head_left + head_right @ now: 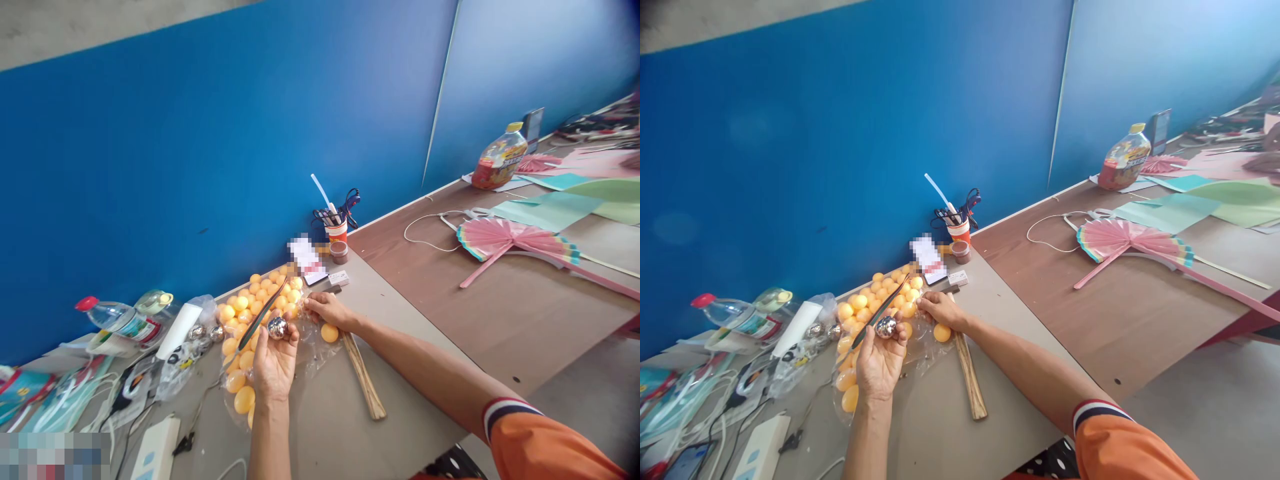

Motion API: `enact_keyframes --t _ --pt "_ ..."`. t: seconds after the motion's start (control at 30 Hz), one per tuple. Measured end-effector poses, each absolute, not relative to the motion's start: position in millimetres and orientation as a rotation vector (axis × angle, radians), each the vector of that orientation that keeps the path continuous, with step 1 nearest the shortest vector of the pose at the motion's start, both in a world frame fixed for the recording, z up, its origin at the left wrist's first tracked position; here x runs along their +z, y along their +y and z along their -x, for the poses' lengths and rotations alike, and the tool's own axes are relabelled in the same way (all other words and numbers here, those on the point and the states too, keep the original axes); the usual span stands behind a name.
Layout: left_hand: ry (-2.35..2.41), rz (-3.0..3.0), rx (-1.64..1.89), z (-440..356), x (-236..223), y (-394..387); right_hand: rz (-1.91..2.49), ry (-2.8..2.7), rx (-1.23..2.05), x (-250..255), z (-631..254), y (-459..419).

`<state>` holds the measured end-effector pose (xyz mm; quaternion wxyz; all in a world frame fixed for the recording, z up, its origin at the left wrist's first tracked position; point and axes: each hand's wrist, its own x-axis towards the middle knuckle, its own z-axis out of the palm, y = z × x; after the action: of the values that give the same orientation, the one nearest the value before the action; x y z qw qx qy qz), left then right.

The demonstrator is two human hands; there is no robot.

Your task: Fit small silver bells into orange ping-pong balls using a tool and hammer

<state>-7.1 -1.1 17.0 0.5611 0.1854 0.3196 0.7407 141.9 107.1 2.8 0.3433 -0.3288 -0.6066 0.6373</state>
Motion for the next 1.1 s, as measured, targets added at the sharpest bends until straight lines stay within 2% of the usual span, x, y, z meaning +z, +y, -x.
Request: enact_keyframes --t 0.9,1.1 --pt "0.765 -0.507 1.775 7.0 19.6 -3.6 0.831 -1.763 1.548 4.1 -143.2 106.2" --pt "0.677 -0.33 1.816 12.0 18.7 -0.9 0.788 -1.75 1.567 -4.4 -141.3 109.4"
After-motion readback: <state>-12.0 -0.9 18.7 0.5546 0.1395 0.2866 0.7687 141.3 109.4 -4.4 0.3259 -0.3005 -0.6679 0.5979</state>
